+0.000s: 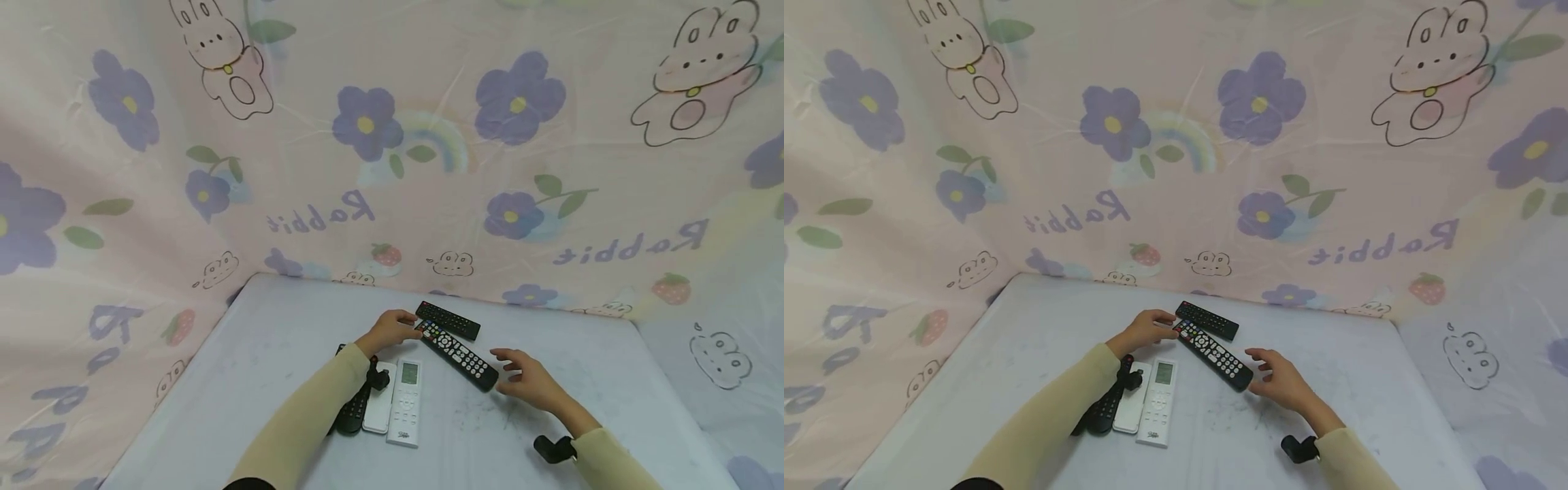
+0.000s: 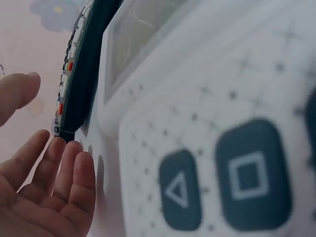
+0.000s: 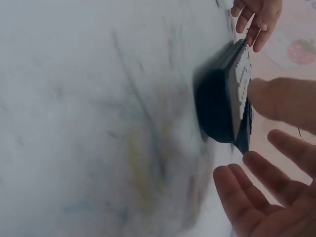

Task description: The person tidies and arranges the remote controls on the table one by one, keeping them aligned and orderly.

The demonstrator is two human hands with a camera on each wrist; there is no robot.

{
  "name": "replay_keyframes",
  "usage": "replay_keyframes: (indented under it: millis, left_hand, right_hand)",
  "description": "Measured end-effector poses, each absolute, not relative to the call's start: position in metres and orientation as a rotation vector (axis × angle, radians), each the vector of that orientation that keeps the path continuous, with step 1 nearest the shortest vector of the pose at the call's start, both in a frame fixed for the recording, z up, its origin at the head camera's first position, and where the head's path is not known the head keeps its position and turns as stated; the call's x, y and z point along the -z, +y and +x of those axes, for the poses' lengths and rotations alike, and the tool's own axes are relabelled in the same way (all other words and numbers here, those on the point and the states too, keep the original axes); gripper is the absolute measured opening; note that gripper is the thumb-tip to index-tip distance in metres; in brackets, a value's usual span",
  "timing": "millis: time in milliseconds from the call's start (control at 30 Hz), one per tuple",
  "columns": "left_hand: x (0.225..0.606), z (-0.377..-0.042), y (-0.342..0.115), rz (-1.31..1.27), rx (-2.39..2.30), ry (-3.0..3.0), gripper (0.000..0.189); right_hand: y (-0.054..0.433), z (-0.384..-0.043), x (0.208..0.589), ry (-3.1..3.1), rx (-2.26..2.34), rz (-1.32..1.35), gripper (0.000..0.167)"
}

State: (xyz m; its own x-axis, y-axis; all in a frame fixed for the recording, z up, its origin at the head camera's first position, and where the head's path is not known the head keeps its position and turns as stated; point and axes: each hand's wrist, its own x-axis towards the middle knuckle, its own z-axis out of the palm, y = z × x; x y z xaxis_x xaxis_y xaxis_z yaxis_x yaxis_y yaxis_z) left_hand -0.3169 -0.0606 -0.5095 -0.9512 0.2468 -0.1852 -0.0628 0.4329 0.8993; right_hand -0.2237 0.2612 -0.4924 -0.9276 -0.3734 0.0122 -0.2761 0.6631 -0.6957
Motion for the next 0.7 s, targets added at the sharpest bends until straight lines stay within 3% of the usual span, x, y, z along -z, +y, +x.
replay_keyframes:
  millis: [700]
  left_hand:
    - [0.506, -0.318, -0.050, 0.169, -1.429, 2.480, 0.049]
  right_hand:
    - [0.252, -0.226, 0.501, 2.712, 1.089, -0.425, 0.065]
